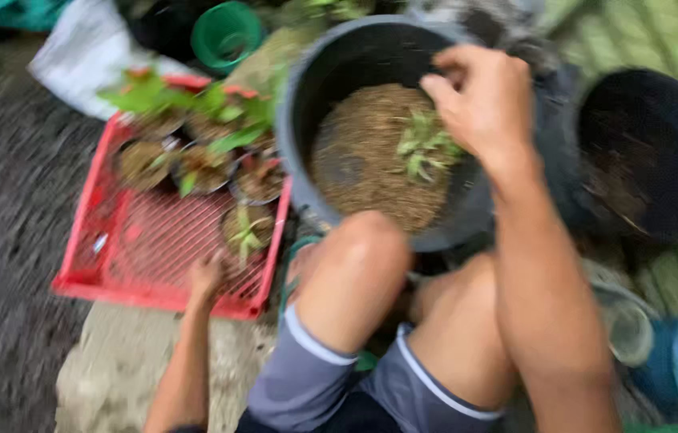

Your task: The person is potting small plants into individual plastic cups. They scoop soil from a large black basin, place it into a cup, insert a plant, and add more soil to secure it. The finished potted plants are placed into a red crate.

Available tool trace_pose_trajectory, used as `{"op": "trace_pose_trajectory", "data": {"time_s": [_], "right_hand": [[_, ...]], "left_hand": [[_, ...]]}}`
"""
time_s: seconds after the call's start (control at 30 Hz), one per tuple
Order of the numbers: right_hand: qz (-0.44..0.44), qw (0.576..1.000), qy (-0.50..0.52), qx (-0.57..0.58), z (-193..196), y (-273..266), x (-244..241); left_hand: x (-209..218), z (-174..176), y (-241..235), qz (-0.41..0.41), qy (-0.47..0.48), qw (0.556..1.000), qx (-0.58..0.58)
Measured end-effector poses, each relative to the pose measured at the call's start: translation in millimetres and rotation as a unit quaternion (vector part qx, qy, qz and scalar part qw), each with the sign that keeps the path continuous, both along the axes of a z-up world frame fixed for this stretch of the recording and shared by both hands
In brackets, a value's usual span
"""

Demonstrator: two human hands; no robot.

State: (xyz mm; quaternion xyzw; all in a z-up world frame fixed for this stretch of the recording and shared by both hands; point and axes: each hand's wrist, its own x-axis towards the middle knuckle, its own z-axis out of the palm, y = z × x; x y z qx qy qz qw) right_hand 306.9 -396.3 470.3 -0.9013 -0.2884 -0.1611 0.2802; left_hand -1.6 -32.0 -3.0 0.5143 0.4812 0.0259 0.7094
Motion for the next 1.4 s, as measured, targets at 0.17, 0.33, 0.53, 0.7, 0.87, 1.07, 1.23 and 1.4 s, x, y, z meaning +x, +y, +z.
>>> {"op": "trace_pose_trajectory", "data": {"time_s": [0.17, 0.33, 0.53, 0.7, 0.87, 1.07, 1.23, 1.4], "right_hand": [[-0.159, 0.972, -0.093, 0.145, -19, -23, 31], [-0.176, 0.975, 0.128, -0.052, -33, 42, 17], [-0.128, 0.975, 0.179, -0.009, -39, 40, 35], [-0.223, 0.951, 0.18, -0.112, -88, -29, 117], [-0.3, 0.914, 0.228, -0.148, -155, -116, 224], [-0.392, 0.868, 0.296, -0.077, -261, -189, 324], [-0.317, 0.878, 0.314, -0.173, -348, -216, 369], [-0.329, 0.875, 0.262, -0.239, -368, -226, 412]], "left_hand": [[-39, 57, 20, -0.026, -0.048, 0.941, 0.333], [68, 180, 21, -0.162, -0.01, 0.915, 0.37], [174, 340, -96, -0.353, -0.242, 0.773, 0.469], [264, 377, -171, -0.485, -0.194, 0.615, 0.591], [374, 291, -220, -0.518, -0.258, 0.545, 0.607], [429, 160, -250, -0.534, -0.207, 0.66, 0.486], [436, 117, -211, -0.49, -0.148, 0.756, 0.409], [457, 138, -181, -0.461, -0.131, 0.777, 0.409]]}}
